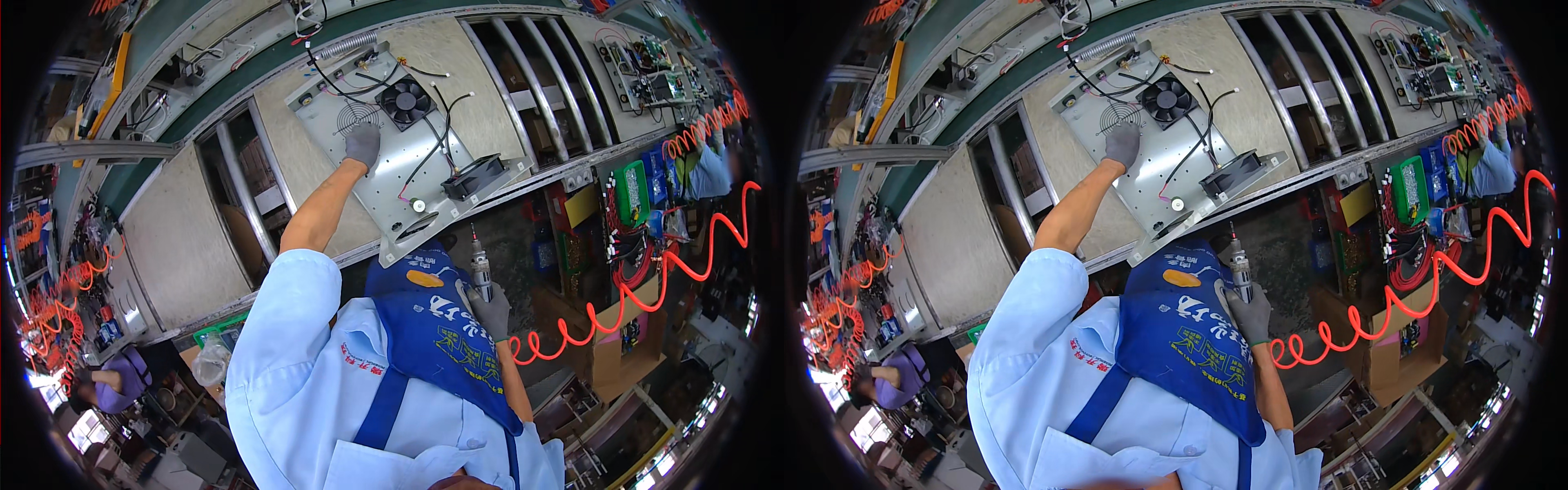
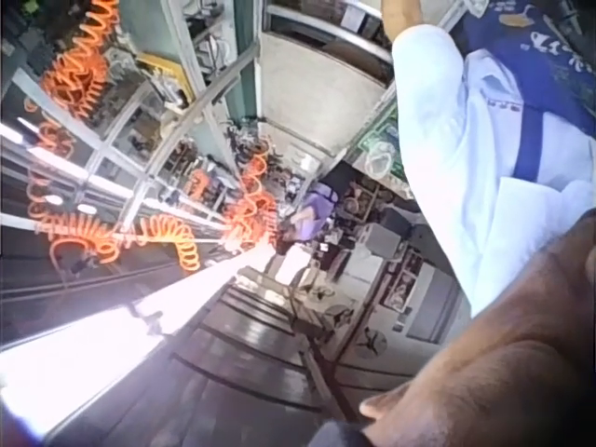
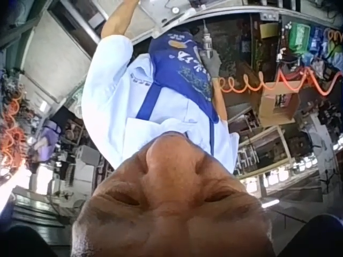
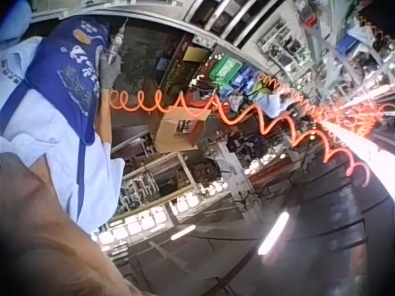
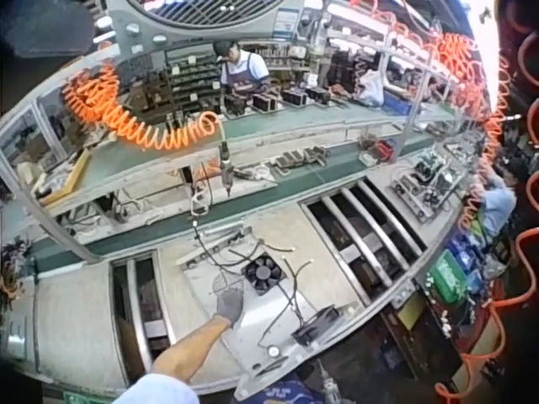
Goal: Assembling and securing components onto an electronic housing unit using an electric screwdriver.
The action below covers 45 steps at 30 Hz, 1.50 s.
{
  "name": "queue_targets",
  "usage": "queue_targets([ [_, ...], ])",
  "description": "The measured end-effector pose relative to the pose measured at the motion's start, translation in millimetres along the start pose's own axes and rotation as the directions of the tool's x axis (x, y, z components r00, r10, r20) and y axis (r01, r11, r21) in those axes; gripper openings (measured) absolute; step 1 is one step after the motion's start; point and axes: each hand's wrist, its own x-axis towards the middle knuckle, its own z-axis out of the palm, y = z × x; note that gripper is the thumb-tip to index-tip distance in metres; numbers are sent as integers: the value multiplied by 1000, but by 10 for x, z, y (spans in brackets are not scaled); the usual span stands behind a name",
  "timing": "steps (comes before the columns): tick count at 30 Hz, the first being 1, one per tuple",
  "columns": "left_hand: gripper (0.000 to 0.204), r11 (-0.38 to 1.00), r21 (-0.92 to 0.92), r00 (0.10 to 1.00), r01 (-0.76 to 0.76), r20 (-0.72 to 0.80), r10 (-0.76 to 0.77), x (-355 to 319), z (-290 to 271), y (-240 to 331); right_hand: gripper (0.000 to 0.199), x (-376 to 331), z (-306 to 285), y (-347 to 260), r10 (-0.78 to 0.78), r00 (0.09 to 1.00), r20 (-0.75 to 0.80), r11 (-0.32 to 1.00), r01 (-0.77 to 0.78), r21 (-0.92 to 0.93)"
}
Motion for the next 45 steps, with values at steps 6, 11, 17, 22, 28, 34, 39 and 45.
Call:
queue_targets([
  [6, 14, 984, 98, 989, -149, 29, 147, -342, 65, -51, 40, -8, 69, 3, 6, 993, 118, 999, -11, 45],
  [11, 17, 974, -222, 995, -53, -98, 32, -722, 48, -107, 42, -22, 39, -2, -65, 984, 164, 997, 57, 49],
  [17, 22, 736, -603, 923, 307, 1, -384, -1555, -196, -35, 44, -97, -75, 101, -152, 962, 225, 985, 130, 109],
  [22, 21, -449, -730, 780, 516, 617, -105, -2596, -402, 381, 47, -99, -184, 62, -291, 882, 370, 955, 293, 54],
  [28, 21, -667, -606, 803, 433, 596, -20, -3087, -1198, 1098, 50, -170, -201, -88, -406, 747, 527, 882, 472, 10],
  [34, 25, -765, -585, 863, 271, 500, -76, -3233, -1268, 1218, 52, -200, -182, -115, -451, 685, 572, 843, 538, 20],
  [39, 28, -561, -759, 908, 329, 419, -34, -3165, -1371, 1100, 54, -231, -233, -152, -444, 680, 584, 852, 522, 40],
  [45, 32, -615, -726, 937, 309, 343, 66, -3200, -1467, 808, 54, -245, -211, -462, -381, 642, 665, 875, 483, 36],
])
